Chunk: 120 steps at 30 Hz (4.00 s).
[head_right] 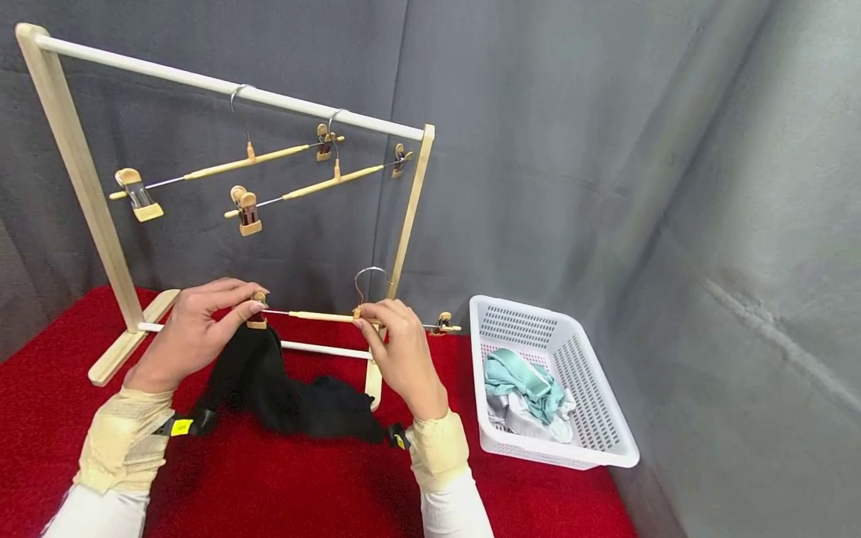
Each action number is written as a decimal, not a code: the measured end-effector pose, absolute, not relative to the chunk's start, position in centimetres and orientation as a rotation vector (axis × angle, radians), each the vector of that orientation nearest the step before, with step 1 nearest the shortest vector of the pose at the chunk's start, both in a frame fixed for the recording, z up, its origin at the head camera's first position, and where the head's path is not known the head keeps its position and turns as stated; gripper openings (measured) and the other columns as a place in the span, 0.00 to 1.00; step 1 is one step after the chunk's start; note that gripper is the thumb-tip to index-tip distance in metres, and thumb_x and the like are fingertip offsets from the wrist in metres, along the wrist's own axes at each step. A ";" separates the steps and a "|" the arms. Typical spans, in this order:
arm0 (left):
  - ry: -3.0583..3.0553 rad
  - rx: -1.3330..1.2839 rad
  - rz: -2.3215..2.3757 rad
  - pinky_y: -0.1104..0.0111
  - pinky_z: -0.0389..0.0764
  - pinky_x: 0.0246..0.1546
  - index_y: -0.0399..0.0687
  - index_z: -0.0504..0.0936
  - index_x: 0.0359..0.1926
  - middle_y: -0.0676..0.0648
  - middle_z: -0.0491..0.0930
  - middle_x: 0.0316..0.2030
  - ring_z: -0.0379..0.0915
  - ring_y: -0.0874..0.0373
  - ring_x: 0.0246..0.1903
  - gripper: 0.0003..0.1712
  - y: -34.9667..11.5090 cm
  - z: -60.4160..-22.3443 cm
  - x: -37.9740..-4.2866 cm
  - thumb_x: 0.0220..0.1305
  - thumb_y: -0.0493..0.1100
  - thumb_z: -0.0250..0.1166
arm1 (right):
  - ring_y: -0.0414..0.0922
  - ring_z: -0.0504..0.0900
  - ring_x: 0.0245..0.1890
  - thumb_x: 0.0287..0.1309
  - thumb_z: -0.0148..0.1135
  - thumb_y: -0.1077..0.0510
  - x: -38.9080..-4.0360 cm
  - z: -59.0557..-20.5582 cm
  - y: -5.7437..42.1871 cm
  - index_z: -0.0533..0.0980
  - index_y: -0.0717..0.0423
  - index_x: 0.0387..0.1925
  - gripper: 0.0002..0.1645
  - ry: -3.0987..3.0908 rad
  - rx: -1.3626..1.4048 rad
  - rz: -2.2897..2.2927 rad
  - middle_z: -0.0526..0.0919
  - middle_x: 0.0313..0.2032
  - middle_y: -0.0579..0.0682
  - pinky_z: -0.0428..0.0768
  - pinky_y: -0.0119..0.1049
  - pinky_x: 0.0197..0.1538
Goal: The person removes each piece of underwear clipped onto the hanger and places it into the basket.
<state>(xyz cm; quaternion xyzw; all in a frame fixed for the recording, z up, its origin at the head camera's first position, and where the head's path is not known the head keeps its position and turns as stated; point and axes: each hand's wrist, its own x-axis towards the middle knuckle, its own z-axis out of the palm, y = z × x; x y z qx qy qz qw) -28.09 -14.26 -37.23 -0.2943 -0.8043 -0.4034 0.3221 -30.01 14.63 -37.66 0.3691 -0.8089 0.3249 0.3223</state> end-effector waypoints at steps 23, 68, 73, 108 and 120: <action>-2.068 -0.772 -1.017 0.80 0.73 0.41 0.53 0.83 0.45 0.55 0.81 0.37 0.71 0.67 0.38 0.16 -13.6 -37.0 -27.1 0.54 0.38 0.65 | 0.38 0.74 0.40 0.57 0.58 0.49 -29.9 -38.2 14.9 0.79 0.52 0.41 0.14 -2.104 0.996 0.889 0.80 0.36 0.44 0.75 0.35 0.44; -2.278 -0.743 -0.995 0.59 0.78 0.43 0.50 0.78 0.50 0.52 0.79 0.40 0.72 0.62 0.38 0.21 -13.4 -36.5 -26.6 0.59 0.53 0.61 | 0.37 0.74 0.39 0.55 0.61 0.54 -29.7 -38.0 15.2 0.79 0.52 0.40 0.11 -2.132 0.969 0.908 0.80 0.36 0.44 0.76 0.33 0.42; -2.247 -0.712 -0.940 0.56 0.76 0.47 0.47 0.77 0.53 0.48 0.78 0.45 0.71 0.57 0.45 0.23 -13.2 -36.3 -26.4 0.59 0.51 0.61 | 0.37 0.74 0.39 0.56 0.59 0.52 -29.7 -37.9 15.2 0.79 0.52 0.40 0.12 -2.135 0.972 0.922 0.79 0.36 0.44 0.77 0.36 0.41; -2.299 -1.003 -0.808 0.74 0.77 0.38 0.48 0.83 0.40 0.56 0.75 0.36 0.70 0.68 0.34 0.13 -8.8 -37.0 -25.7 0.51 0.34 0.66 | 0.37 0.72 0.43 0.56 0.59 0.50 -28.6 -38.5 12.5 0.78 0.49 0.42 0.13 -2.140 1.083 0.918 0.78 0.40 0.40 0.74 0.33 0.46; -2.300 -0.882 -0.814 0.70 0.79 0.35 0.44 0.83 0.42 0.51 0.78 0.37 0.71 0.64 0.33 0.16 -11.2 -36.3 -26.1 0.49 0.35 0.68 | 0.37 0.73 0.39 0.57 0.56 0.60 -27.2 -38.2 10.8 0.78 0.52 0.42 0.11 -1.895 1.212 0.974 0.79 0.39 0.45 0.76 0.32 0.41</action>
